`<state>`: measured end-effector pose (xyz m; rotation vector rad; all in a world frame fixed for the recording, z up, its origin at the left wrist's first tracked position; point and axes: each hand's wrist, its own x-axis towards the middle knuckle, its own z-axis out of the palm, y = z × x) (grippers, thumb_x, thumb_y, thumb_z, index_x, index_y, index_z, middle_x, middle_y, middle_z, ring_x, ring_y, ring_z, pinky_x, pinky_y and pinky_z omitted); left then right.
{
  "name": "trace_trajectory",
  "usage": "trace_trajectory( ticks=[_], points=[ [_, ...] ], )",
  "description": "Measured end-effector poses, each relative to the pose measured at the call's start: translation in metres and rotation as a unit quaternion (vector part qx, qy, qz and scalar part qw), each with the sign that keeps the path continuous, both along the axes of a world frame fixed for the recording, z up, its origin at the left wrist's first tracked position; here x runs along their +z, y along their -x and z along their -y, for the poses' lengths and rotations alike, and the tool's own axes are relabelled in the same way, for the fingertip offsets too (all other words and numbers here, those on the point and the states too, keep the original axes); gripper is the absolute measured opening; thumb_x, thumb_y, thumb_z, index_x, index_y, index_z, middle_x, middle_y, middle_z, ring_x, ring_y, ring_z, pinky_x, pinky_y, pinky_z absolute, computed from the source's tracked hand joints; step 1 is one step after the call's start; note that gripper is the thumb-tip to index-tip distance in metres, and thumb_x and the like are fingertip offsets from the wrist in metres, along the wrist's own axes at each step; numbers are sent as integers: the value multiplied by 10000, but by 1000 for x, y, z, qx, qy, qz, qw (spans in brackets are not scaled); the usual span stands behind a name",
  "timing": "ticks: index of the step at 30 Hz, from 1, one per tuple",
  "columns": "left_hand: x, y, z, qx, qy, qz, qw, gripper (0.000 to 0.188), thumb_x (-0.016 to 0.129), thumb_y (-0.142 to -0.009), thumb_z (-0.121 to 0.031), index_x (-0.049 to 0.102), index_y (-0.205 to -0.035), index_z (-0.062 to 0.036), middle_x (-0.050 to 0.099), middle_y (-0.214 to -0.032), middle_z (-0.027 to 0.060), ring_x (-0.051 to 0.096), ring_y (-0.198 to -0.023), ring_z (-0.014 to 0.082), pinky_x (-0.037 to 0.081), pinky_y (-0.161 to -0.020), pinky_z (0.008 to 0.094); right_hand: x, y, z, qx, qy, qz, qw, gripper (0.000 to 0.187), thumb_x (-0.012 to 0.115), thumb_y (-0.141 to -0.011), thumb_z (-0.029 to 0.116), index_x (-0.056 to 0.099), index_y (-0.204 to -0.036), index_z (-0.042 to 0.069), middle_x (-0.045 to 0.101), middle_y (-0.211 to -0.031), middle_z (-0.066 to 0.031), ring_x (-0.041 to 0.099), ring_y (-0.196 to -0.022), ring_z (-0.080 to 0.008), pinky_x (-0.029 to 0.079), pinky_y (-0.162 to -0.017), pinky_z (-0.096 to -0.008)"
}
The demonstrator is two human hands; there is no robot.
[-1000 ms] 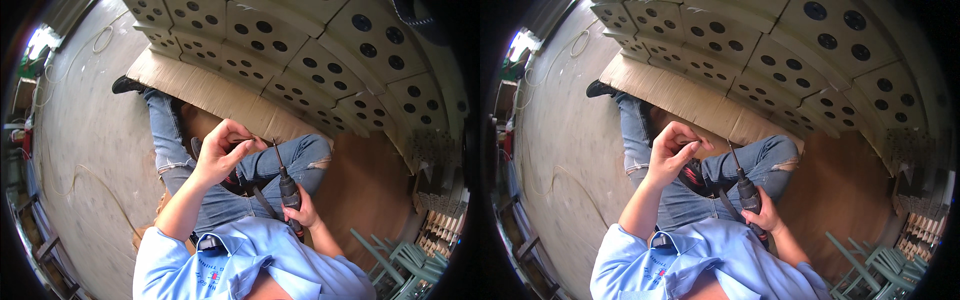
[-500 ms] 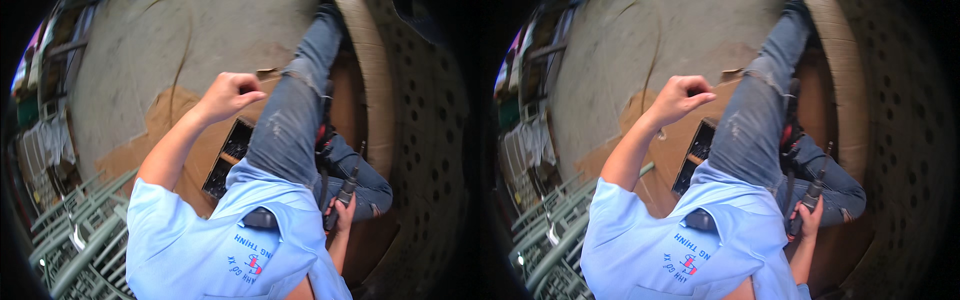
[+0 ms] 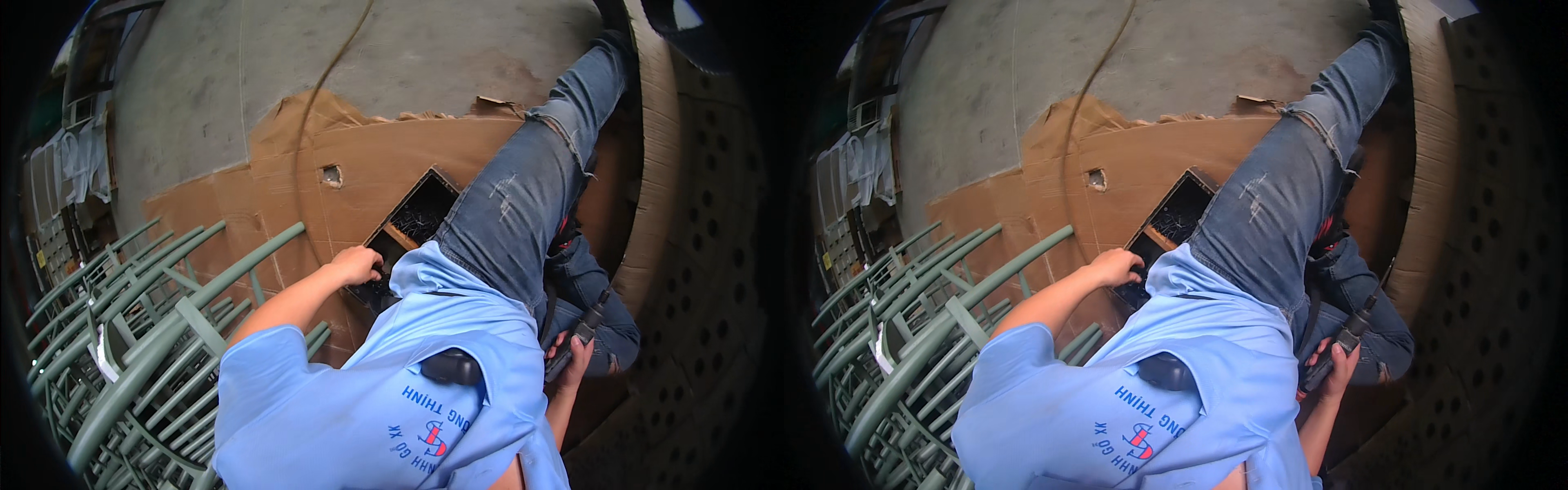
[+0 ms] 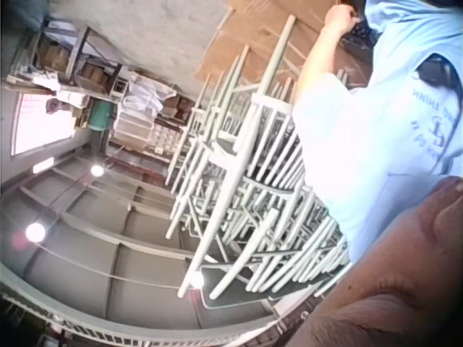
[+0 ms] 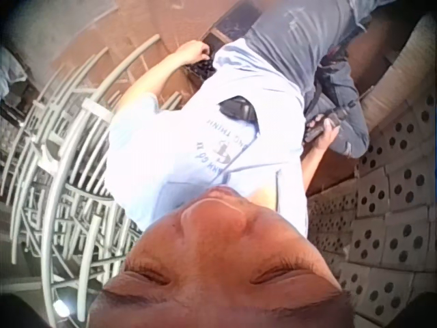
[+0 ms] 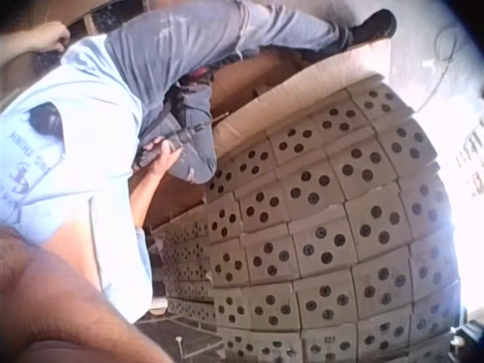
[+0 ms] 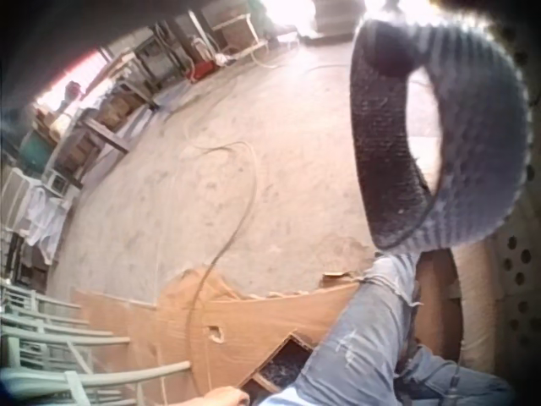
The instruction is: The person sits on the floor and uses a corded drill to make holes in the pre-marked spots on stacked cardboard trays. The person repeatedly positions the drill, activates it, and drills into the trays.
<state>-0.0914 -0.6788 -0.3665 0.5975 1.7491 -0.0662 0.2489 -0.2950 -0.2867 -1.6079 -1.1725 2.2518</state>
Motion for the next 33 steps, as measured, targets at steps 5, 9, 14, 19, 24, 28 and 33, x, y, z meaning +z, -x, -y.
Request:
trace_trajectory(
  ticks=[5,9,14,19,24,28,33],
  points=[
    [-12,20,-46,44,-94,-124,987,298,687,-890,-250,702,-1154,-114,739,-1000,189,700,-955,406,570,-821,501,-2,4,5,-7,-16,3,1000,432,659,-911,245,388,-1183,46,587,-823,-151,608,-559,-212,564,-516,-356],
    [-34,21,-88,-24,-165,-231,959,478,758,-834,-275,576,-1226,-70,697,-952,179,702,-866,389,574,-734,491,-5,2,5,1,-29,2,1000,429,662,-906,231,391,-1182,47,592,-811,-144,607,-548,-208,562,-508,-347],
    [-53,4,-103,-127,-144,-272,943,466,795,-768,-257,572,-1103,-23,669,-943,153,726,-803,321,597,-677,418,-8,0,6,-6,-46,-1,999,465,668,-899,206,397,-1243,50,598,-807,-129,603,-535,-200,558,-498,-344],
    [-78,-6,-104,-149,-138,-310,929,216,586,-899,-109,573,-1095,-18,641,-969,146,724,-806,319,607,-653,397,-5,4,6,-12,-37,-9,999,507,686,-893,191,399,-1285,47,599,-803,-118,603,-538,-192,554,-501,-333],
    [-79,-6,-106,-175,-168,-308,920,195,604,-890,-134,581,-1052,-29,558,-1027,150,661,-904,310,613,-631,377,-6,2,6,-14,-41,-15,999,500,690,-893,195,404,-1274,48,597,-800,-116,605,-543,-190,552,-510,-326],
    [-80,-13,-106,-172,-190,-330,908,177,598,-890,-132,583,-1036,-35,539,-1011,141,617,-940,290,622,-621,355,-4,3,5,-21,-35,-15,999,497,698,-888,195,406,-1263,48,596,-800,-113,605,-545,-191,550,-509,-328],
    [-87,-13,-106,-176,-201,-329,906,151,593,-889,-129,582,-1012,-42,540,-1012,141,602,-950,292,621,-605,355,-4,5,5,-23,-40,-19,999,493,705,-885,194,407,-1248,45,594,-799,-111,602,-544,-190,548,-510,-326]
  ],
)
